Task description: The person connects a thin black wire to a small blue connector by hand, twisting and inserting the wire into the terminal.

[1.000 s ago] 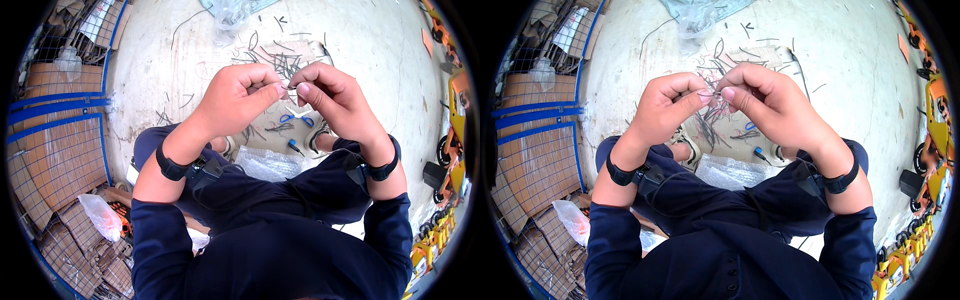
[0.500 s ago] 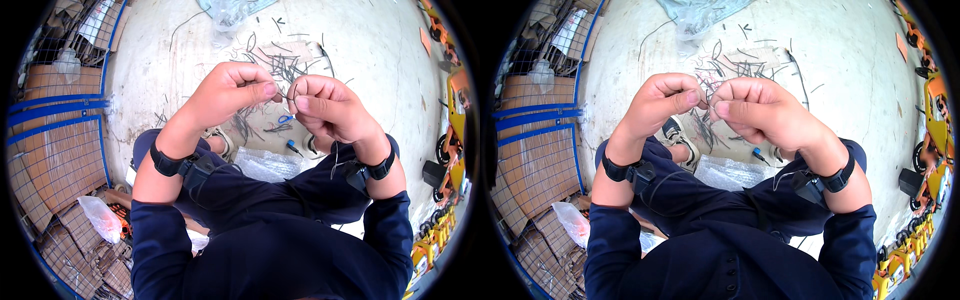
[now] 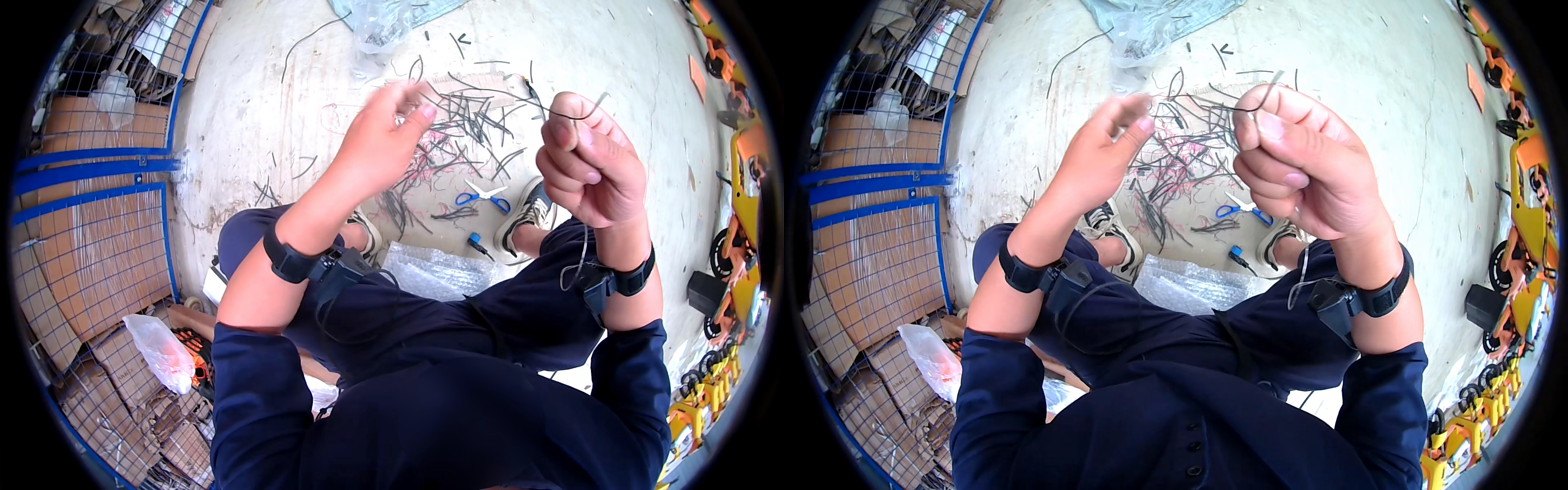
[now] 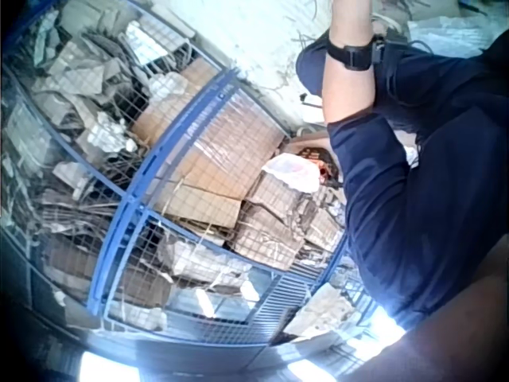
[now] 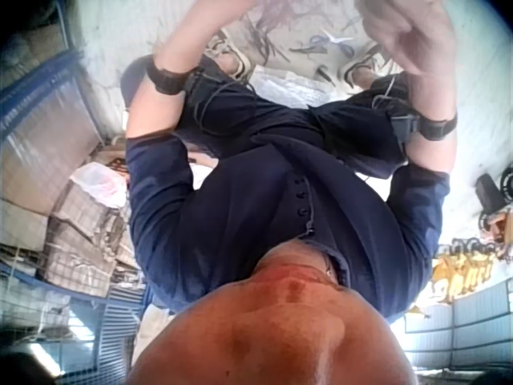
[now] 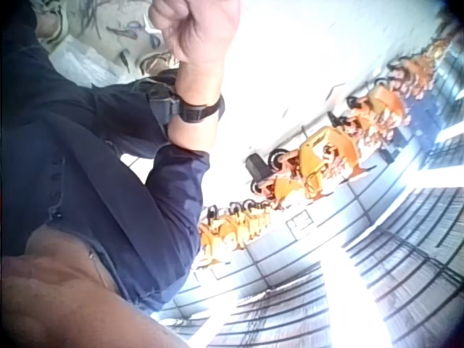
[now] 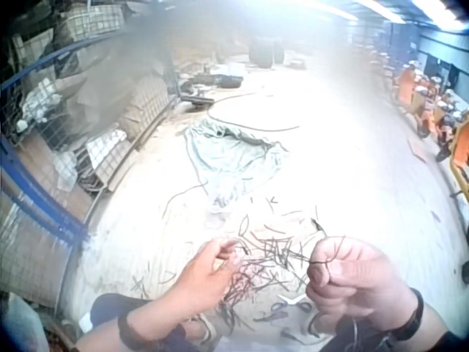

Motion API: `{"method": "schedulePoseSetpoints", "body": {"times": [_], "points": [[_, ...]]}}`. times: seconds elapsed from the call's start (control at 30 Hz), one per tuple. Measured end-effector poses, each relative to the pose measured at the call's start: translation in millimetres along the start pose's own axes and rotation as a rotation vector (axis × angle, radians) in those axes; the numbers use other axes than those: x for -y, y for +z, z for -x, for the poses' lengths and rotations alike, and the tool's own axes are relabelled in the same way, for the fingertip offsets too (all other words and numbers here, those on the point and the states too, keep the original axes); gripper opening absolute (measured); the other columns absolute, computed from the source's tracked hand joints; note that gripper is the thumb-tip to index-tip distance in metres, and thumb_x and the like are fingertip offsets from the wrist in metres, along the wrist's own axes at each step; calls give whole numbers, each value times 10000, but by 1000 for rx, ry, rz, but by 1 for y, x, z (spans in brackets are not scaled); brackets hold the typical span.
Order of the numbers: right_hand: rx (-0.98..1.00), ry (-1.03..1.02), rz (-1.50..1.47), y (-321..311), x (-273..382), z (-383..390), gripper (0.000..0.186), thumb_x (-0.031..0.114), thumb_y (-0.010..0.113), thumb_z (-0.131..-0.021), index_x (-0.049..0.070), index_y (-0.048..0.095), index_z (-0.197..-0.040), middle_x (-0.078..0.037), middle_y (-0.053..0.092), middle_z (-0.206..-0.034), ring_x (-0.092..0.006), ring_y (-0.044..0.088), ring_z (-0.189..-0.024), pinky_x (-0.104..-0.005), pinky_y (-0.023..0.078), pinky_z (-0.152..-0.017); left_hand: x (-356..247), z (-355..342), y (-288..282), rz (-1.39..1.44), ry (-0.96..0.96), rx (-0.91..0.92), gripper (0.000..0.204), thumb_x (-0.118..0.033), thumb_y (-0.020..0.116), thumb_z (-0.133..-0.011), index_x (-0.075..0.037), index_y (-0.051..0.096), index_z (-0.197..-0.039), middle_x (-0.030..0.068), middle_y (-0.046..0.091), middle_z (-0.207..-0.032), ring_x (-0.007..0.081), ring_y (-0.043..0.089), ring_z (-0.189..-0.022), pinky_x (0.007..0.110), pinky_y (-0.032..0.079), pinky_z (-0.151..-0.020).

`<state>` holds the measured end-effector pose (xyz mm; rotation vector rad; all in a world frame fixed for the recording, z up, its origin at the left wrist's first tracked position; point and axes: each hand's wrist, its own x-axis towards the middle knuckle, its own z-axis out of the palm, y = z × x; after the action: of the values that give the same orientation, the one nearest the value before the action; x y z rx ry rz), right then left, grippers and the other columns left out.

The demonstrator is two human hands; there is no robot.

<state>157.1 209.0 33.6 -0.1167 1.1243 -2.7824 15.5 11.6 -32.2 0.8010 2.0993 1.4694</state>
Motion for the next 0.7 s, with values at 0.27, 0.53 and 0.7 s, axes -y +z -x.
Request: {"method": "schedulePoseSetpoints", "body": {"times": [0.27,0.53,0.7], "points": [[-269,13,591,17,-25,-4,152,158,561,-959,14,604,-933,64,447,-631,-20,352,-549,-189,300,-494,-53,28,2,-273,628,-6,302,-306,682,-849,-62,539,-744,50,505,-629,195,506,-519,292,410,-474],[-204,127,919,31,-26,-4,80,84,556,-943,19,602,-937,39,468,-643,-40,385,-595,-214,344,-534,-42,27,2,-370,656,95,196,-151,568,-916,-31,574,-761,109,523,-624,254,509,-515,333,408,-471],[-90,106,680,22,-27,-3,116,109,544,-956,14,602,-924,50,463,-643,-33,359,-567,-208,306,-503,-49,29,-3,-134,496,262,269,-176,501,-962,-33,573,-746,77,507,-556,212,500,-476,316,409,-481]]}}
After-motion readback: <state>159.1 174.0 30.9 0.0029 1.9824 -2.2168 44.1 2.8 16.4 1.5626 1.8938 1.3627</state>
